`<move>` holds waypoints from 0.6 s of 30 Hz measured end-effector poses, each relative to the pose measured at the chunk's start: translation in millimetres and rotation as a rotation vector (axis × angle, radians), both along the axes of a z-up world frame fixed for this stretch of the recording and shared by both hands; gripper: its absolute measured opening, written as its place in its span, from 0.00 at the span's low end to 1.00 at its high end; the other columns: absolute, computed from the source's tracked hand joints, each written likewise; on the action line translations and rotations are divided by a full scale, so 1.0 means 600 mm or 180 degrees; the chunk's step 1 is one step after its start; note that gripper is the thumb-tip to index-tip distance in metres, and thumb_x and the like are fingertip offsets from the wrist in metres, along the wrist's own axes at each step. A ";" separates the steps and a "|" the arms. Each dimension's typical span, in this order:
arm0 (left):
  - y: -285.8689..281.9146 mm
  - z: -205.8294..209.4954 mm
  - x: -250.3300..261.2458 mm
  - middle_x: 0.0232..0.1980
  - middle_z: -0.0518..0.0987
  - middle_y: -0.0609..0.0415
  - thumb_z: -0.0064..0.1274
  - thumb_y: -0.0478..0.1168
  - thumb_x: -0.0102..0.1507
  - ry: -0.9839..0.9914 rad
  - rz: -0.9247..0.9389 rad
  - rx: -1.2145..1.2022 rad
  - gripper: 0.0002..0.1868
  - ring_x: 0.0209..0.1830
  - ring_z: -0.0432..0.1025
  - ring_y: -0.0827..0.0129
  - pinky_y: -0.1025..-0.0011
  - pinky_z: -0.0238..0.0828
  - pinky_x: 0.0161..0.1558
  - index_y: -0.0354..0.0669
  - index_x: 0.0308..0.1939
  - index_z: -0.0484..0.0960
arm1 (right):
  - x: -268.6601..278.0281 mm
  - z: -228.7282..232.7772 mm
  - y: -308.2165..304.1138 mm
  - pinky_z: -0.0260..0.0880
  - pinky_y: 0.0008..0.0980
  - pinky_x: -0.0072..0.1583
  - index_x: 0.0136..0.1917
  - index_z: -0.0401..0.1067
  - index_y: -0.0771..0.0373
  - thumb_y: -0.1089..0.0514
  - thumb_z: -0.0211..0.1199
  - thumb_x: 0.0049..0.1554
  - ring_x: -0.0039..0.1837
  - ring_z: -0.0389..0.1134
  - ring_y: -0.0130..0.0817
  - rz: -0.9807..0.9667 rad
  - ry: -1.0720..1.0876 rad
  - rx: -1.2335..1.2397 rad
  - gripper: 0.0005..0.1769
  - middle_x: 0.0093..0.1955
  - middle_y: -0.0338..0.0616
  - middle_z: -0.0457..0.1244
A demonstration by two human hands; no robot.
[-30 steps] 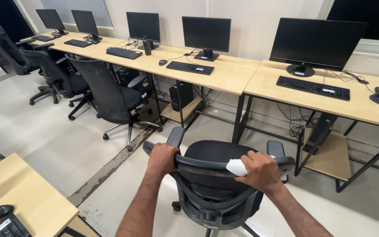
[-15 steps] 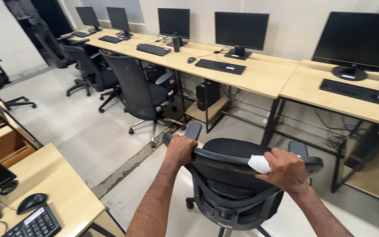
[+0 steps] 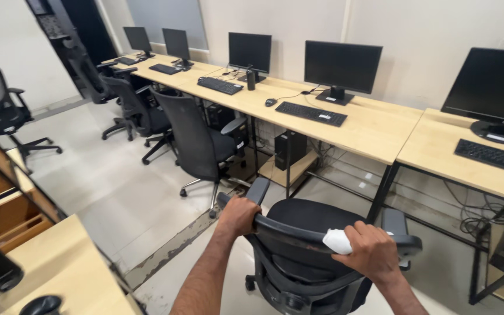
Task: The person wipes the seat, armrests, and backrest of a black office chair using a white cloth. They move the chair slightly to access different parts and continue wiping the surfaces thoroughly.
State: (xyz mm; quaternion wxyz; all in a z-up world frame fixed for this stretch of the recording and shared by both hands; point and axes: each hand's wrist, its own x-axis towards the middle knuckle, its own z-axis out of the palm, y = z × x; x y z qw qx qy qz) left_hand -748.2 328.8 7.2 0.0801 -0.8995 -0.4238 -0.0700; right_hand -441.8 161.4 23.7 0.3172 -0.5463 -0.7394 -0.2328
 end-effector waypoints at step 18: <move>0.246 0.034 -0.069 0.33 0.84 0.48 0.65 0.42 0.46 -0.0084 -0.0947 -0.0118 0.09 0.37 0.80 0.52 0.56 0.77 0.42 0.48 0.29 0.86 | -0.080 -0.013 0.200 0.68 0.42 0.36 0.29 0.71 0.59 0.42 0.83 0.24 0.32 0.67 0.40 -0.0561 -0.0162 -0.0034 0.29 0.28 0.41 0.61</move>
